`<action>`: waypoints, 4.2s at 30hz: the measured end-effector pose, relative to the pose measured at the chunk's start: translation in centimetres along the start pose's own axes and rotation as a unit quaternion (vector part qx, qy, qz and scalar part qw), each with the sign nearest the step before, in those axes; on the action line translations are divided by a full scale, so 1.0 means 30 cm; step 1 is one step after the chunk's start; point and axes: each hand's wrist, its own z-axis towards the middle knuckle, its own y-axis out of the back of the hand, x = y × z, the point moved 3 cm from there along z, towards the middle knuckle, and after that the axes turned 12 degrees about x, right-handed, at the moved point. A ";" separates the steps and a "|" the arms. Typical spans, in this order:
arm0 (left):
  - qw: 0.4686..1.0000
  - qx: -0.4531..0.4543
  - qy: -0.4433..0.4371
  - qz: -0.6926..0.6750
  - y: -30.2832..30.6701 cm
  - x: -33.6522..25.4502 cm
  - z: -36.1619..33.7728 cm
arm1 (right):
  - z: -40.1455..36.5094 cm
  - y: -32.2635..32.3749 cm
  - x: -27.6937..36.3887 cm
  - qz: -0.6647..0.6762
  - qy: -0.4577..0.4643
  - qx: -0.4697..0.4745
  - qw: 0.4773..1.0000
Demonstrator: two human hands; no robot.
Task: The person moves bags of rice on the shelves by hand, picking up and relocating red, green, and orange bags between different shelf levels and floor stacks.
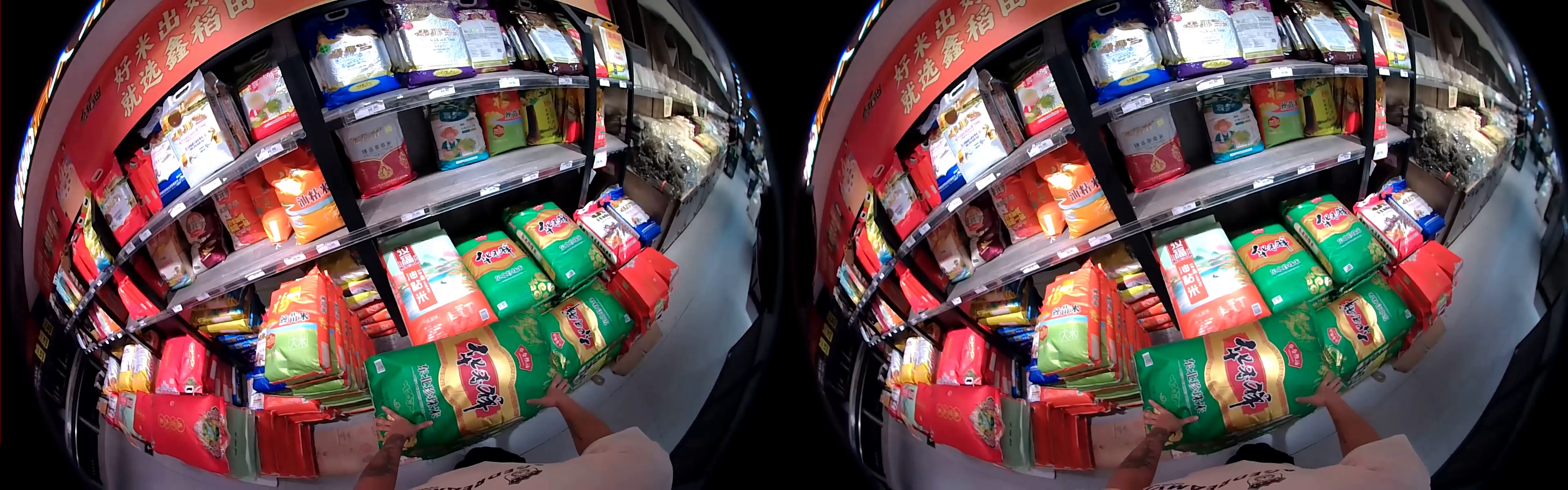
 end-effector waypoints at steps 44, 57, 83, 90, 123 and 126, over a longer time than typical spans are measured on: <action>1.000 -0.019 0.001 0.020 0.006 -0.011 -0.015 | -0.028 0.024 0.203 -0.023 -0.127 0.047 0.990; 0.998 -0.045 0.008 0.038 -0.010 0.014 0.057 | -0.037 0.018 0.209 -0.002 -0.134 0.036 0.990; 1.000 -0.009 -0.022 -0.003 0.028 -0.036 -0.083 | -0.127 0.064 0.260 0.032 -0.126 0.068 0.989; 0.999 -0.020 -0.028 -0.002 0.017 -0.021 -0.055 | -0.005 0.013 0.191 0.018 -0.128 0.049 0.990; 1.000 -0.018 -0.017 0.004 0.007 -0.010 -0.004 | -0.039 0.024 0.207 0.023 -0.127 0.041 0.991; 1.000 -0.023 -0.004 0.008 0.001 -0.005 0.009 | -0.021 0.020 0.197 0.028 -0.124 0.047 0.991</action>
